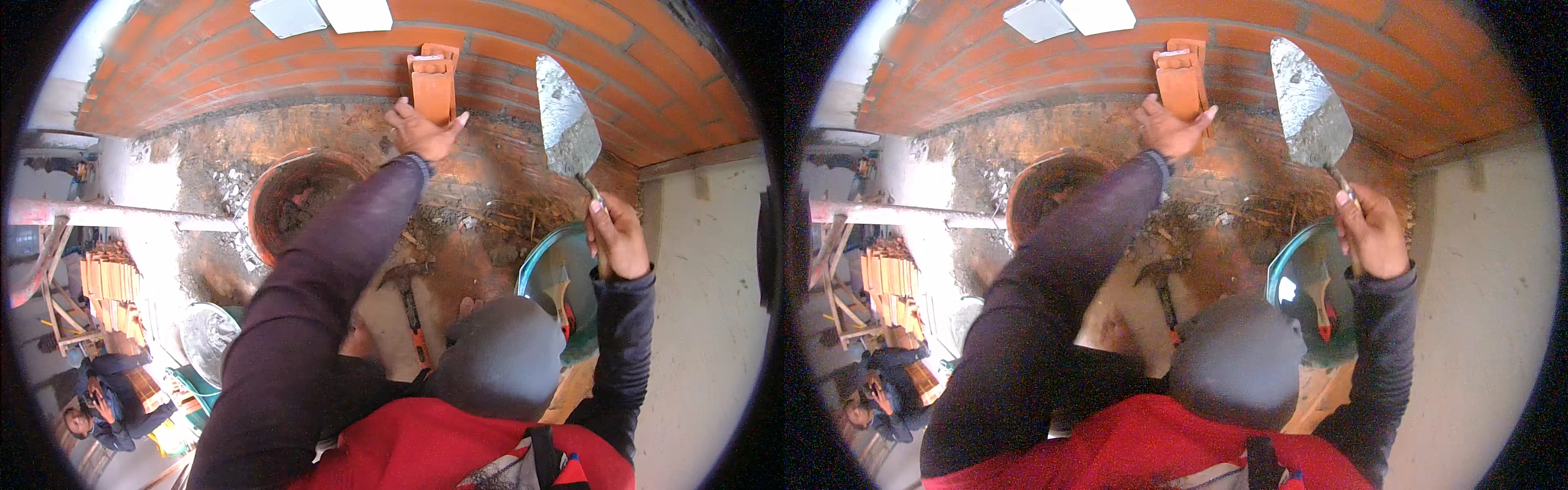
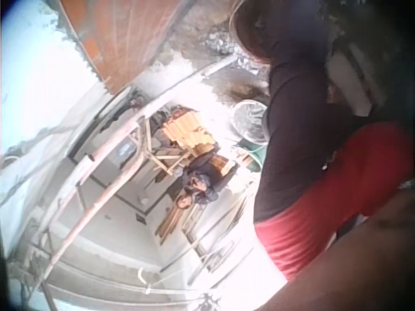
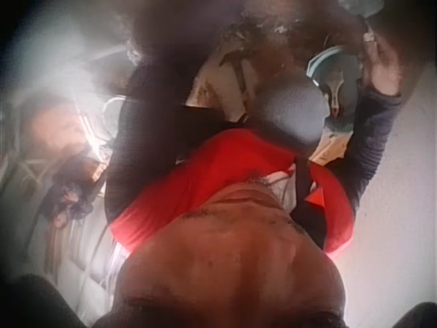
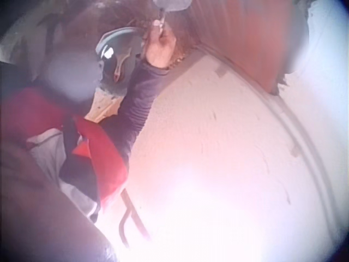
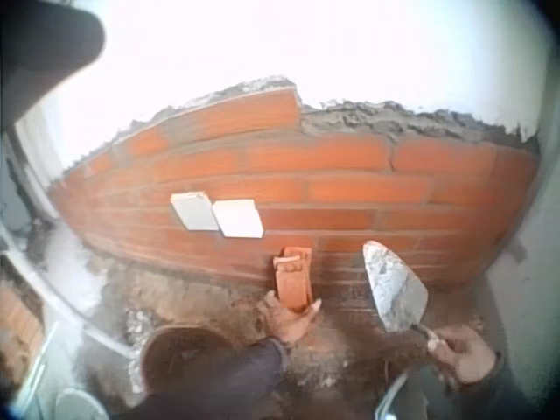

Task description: The person applies mortar to a brick wall using a trowel and then applies mortar to individual bricks before placing them.

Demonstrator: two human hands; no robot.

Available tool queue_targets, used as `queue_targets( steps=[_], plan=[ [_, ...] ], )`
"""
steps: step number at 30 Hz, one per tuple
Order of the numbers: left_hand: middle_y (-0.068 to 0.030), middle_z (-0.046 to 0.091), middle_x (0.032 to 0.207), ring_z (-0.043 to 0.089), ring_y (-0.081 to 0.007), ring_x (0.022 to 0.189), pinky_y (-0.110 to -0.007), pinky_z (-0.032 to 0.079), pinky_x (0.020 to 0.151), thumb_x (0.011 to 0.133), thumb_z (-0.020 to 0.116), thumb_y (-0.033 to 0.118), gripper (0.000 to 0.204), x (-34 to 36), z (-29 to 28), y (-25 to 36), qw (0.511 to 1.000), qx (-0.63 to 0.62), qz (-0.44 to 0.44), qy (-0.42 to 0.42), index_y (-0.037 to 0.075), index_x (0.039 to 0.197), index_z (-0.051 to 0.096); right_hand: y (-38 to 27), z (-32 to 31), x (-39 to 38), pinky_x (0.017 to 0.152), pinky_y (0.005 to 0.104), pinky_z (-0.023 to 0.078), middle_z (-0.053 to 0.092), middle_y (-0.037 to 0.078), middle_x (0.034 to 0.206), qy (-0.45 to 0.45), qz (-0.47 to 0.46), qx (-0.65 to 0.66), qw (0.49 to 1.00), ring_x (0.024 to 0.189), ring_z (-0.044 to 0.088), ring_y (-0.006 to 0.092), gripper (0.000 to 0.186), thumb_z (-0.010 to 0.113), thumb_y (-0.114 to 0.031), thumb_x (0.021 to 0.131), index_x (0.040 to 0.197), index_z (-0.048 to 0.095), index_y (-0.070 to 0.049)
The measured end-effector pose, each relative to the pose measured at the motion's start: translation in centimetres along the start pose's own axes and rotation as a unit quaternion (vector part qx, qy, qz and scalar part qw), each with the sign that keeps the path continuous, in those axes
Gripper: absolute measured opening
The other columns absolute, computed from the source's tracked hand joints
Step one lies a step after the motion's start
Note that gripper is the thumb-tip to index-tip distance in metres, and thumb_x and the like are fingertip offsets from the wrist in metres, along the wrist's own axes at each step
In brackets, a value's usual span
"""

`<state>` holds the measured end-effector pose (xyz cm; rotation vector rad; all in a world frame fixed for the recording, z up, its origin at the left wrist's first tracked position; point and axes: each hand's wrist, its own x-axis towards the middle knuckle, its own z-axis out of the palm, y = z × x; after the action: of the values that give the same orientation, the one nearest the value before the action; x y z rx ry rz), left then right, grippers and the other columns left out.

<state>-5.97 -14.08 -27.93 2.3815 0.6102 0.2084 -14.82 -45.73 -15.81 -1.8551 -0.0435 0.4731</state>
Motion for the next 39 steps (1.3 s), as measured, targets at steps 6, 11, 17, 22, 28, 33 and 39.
queue_targets(
  steps=[6, 11, 17, 22, 28, 33, 39],
  plan=[
    [-0.0221, 0.043, 0.117, 0.044, -0.0403, 0.113, -0.05, 0.038, 0.098, 0.073, 0.079, 0.043, 0.078, 1.2, 7.1, -4.1, 0.951, -0.002, 0.036, 0.306, -0.003, 0.122, 0.039, 0.0, 2.3, -0.9, 0.045, 0.0216, 0.036, 0.049, -0.002, 0.066, 0.014, 0.056, 0.045, 0.997, 0.053, 0.045, 0.0067, 0.02, 0.053, -0.024, 0.1, 0.093, 0.056, -0.006],
    [-0.0253, 0.039, 0.114, 0.044, -0.0394, 0.111, -0.048, 0.037, 0.099, 0.081, 0.072, 0.033, 0.067, -2.7, -2.3, 0.9, 0.957, -0.217, 0.143, 0.128, -0.003, 0.125, 0.037, 1.5, -0.1, -0.6, 0.047, 0.0209, 0.036, 0.049, -0.002, 0.068, -0.041, -0.039, 0.039, 0.998, 0.055, 0.045, 0.0053, 0.022, 0.053, -0.026, 0.1, 0.101, 0.057, -0.005],
    [-0.0143, 0.06, 0.104, 0.062, -0.024, 0.093, -0.036, 0.052, 0.077, 0.089, 0.065, 0.05, 0.063, -8.0, -24.8, 0.7, 0.941, -0.293, 0.15, -0.084, -0.001, 0.123, 0.048, -2.2, 2.9, 1.9, 0.05, 0.0213, 0.037, 0.049, -0.001, 0.07, -0.193, -0.098, 0.031, 0.976, 0.058, 0.046, 0.0056, 0.025, 0.053, -0.026, 0.1, 0.107, 0.056, -0.003],
    [-0.0111, 0.063, 0.099, 0.064, -0.0165, 0.082, -0.032, 0.058, 0.074, 0.09, 0.061, 0.054, 0.066, -16.5, -41.0, -9.2, 0.881, -0.451, -0.127, -0.066, 0.001, 0.128, 0.052, -5.3, 7.5, 3.3, 0.057, 0.0232, 0.037, 0.051, 0.0, 0.078, -0.261, -0.146, -0.092, 0.95, 0.068, 0.046, 0.0073, 0.021, 0.06, -0.02, 0.096, 0.106, 0.057, -0.002],
    [-0.0107, 0.065, 0.098, 0.068, -0.0198, 0.078, -0.032, 0.06, 0.065, 0.091, 0.059, 0.054, 0.06, -33.7, -49.3, -26.3, 0.799, -0.532, -0.195, 0.201, 0.002, 0.122, 0.055, -8.4, 14.1, 2.9, 0.063, 0.0258, 0.032, 0.045, -0.001, 0.074, -0.307, -0.223, -0.237, 0.894, 0.07, 0.038, 0.009, 0.016, 0.061, -0.016, 0.095, 0.091, 0.057, 0.0],
    [-0.01, 0.066, 0.094, 0.067, -0.0189, 0.073, -0.032, 0.06, 0.067, 0.092, 0.056, 0.056, 0.061, -43.4, -48.9, -36.8, 0.73, -0.562, -0.2, 0.334, 0.002, 0.12, 0.056, -14.7, 22.3, -0.6, 0.062, 0.0288, 0.035, 0.047, 0.0, 0.073, -0.341, -0.194, -0.332, 0.858, 0.07, 0.042, 0.0104, 0.017, 0.06, -0.015, 0.096, 0.093, 0.058, 0.001],
    [-0.0099, 0.067, 0.103, 0.065, -0.017, 0.08, -0.032, 0.058, 0.072, 0.094, 0.053, 0.057, 0.06, -46.0, -47.6, -46.5, 0.699, -0.602, -0.163, 0.35, 0.003, 0.12, 0.057, -21.4, 38.9, -6.5, 0.064, 0.0416, 0.044, 0.059, 0.02, 0.077, -0.373, -0.511, -0.45, 0.631, 0.072, 0.059, 0.0366, 0.017, 0.064, -0.011, 0.088, 0.099, 0.059, 0.001]
  ],
)
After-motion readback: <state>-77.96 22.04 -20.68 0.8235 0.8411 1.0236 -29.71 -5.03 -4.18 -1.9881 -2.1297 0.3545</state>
